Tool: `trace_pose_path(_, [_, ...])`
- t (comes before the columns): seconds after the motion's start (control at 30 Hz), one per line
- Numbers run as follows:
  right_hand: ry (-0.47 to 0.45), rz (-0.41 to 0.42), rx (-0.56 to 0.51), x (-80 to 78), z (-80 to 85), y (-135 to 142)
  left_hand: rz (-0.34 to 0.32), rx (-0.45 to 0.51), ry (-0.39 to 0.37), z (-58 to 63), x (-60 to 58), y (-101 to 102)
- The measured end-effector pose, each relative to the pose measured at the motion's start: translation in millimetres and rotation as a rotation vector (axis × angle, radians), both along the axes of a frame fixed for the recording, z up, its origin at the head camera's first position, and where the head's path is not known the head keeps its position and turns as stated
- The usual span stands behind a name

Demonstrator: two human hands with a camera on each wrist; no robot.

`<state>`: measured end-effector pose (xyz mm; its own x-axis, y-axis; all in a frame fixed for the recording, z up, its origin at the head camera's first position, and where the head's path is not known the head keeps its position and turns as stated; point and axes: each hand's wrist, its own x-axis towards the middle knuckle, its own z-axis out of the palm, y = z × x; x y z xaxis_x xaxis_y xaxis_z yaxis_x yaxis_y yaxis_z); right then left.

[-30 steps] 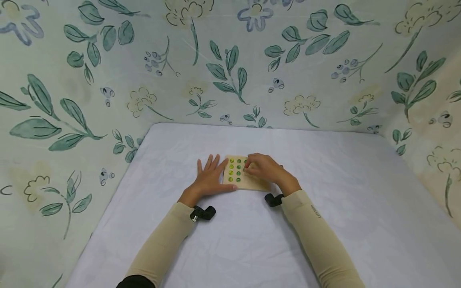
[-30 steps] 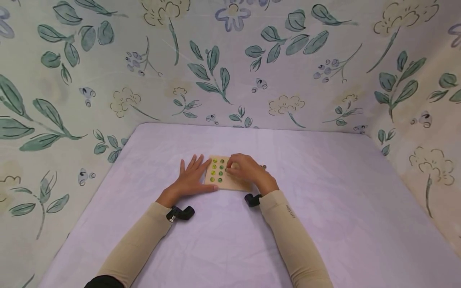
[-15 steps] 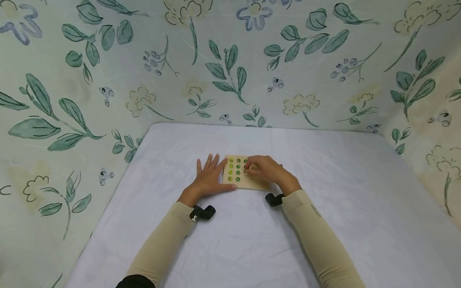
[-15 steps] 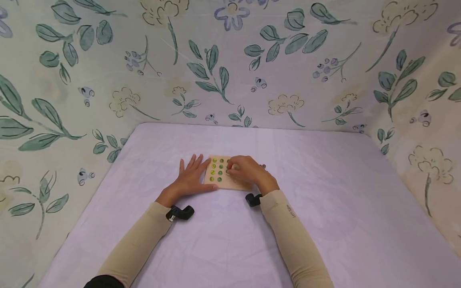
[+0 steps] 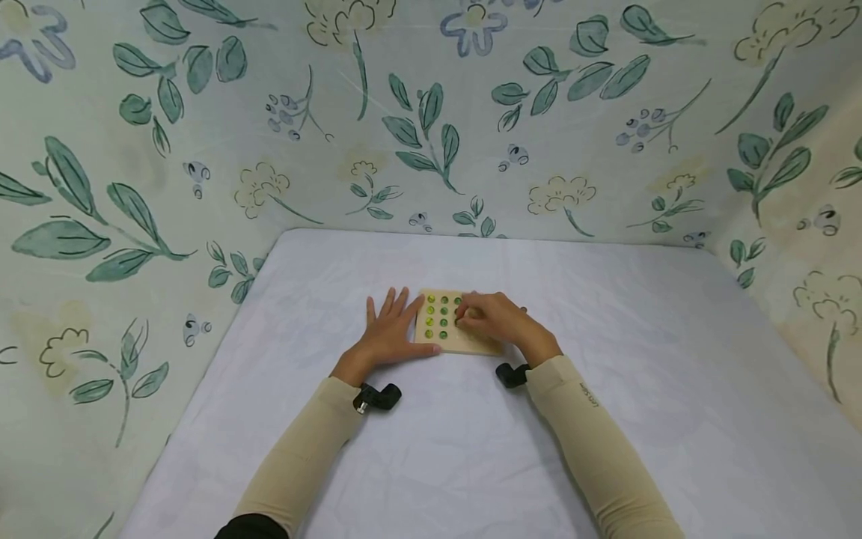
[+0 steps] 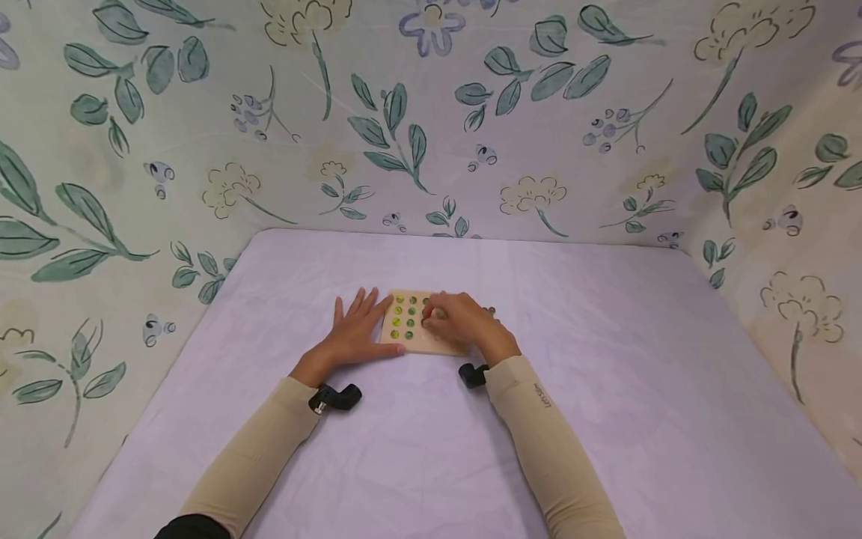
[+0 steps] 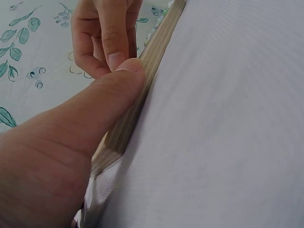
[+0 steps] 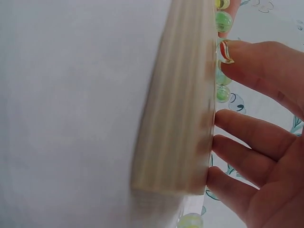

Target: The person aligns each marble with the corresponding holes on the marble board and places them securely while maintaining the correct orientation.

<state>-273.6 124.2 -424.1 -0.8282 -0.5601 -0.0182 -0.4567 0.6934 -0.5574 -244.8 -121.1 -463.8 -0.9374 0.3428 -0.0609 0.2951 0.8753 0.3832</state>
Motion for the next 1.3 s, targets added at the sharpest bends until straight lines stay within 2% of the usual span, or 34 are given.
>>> trace_pose_path(0.93, [-0.010,-0.012,0.006,0.7,3.3,-1.0,0.003,-0.009,0.006,3.2,-0.8,0.0])
trace_pose_path(1.3, [-0.031,-0.014,0.006,-0.6,1.3,0.3,0.002,0.013,-0.003,0.8,0.3,0.3])
